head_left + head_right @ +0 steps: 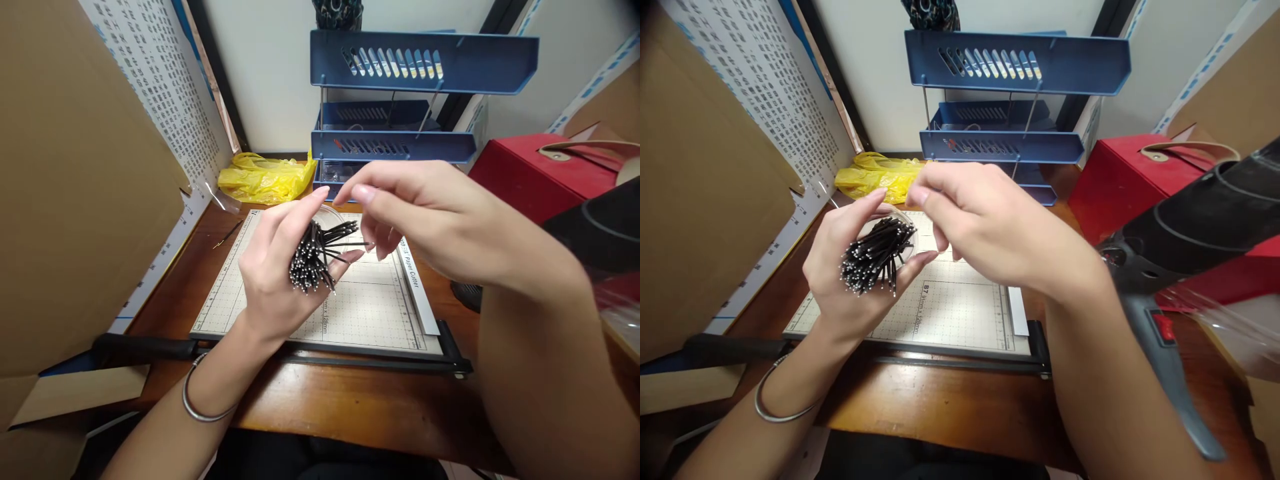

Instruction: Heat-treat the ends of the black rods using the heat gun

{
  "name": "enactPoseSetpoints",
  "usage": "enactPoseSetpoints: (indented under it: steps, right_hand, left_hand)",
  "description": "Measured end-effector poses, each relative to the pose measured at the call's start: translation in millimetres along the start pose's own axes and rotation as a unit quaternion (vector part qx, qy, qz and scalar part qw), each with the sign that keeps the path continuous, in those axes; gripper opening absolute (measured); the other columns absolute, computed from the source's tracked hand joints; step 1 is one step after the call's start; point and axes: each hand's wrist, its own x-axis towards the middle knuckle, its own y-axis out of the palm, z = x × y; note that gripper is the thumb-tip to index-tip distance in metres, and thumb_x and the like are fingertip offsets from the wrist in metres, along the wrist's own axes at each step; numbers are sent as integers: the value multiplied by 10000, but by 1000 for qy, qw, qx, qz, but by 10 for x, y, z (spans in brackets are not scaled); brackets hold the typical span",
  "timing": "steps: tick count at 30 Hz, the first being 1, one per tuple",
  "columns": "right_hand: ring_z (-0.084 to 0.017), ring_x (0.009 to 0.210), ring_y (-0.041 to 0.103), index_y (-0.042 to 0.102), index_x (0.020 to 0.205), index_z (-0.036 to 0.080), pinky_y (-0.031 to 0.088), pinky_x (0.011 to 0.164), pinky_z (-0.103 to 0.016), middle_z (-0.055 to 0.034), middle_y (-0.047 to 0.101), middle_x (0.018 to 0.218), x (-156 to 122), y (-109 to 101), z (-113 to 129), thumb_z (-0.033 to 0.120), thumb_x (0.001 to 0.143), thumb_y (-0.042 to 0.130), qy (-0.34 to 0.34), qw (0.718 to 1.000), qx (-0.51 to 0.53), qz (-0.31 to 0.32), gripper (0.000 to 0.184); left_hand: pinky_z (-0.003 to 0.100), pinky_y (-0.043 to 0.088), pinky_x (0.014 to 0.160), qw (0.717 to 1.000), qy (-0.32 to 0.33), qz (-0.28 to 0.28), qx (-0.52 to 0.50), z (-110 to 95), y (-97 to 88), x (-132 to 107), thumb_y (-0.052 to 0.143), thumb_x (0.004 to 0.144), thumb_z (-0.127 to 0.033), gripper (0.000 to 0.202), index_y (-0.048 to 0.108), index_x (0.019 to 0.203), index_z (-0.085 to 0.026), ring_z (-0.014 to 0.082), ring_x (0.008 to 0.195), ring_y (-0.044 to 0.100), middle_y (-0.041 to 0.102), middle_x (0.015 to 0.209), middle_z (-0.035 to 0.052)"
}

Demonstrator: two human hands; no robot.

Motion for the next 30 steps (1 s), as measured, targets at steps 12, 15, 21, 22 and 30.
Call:
enactPoseSetpoints:
  steps: [12, 15, 21, 22, 30]
  right_hand:
    - [-100, 583, 456, 777, 929, 188, 367, 647, -271, 14, 609, 658, 74, 67, -39, 270, 963, 538, -2, 991, -101, 86, 256]
    - [-107, 593, 452, 767, 870, 189, 372, 636, -277, 1, 614, 678, 99, 85, -47, 257, 967, 522, 4, 993, -91, 69, 272]
    - [-121, 580, 427, 757, 797, 191, 399, 612, -300, -12, 534, 618, 105, 112, -14, 299, 975, 508, 37, 994, -86, 54, 325]
    - [-122, 581, 421, 754, 783, 190, 402, 610, -301, -15, 520, 608, 103, 115, -5, 295, 972, 507, 45, 994, -88, 46, 329]
    - [-143, 619, 508, 725, 761, 164, 422, 578, -296, -46, 595, 668, 107, 160, 16, 315, 984, 500, 75, 994, -58, 54, 351]
  left_hand:
    - [482, 565, 1048, 986, -114, 110, -60, 10, 47, -59, 712, 908, -497, 825, 241, 1578, -395, 295, 1264, 634, 557, 1489, 74]
    - [482, 548, 1076, 984, -103, 108, -94, 29, 74, -54, 781, 863, -424, 848, 276, 1542, -372, 291, 1293, 615, 565, 1456, 84]
    - [481, 499, 1135, 988, -74, 106, -80, 8, 52, -21, 788, 837, -254, 664, 451, 1408, -289, 277, 1288, 612, 602, 1392, 85]
    - [481, 504, 1130, 989, -75, 102, -79, 8, 51, -23, 800, 826, -266, 676, 453, 1406, -285, 279, 1284, 612, 603, 1392, 86]
    - [465, 564, 1054, 979, -130, 105, -115, 31, 43, -35, 850, 798, -394, 687, 470, 1356, -268, 274, 1226, 647, 628, 1324, 94]
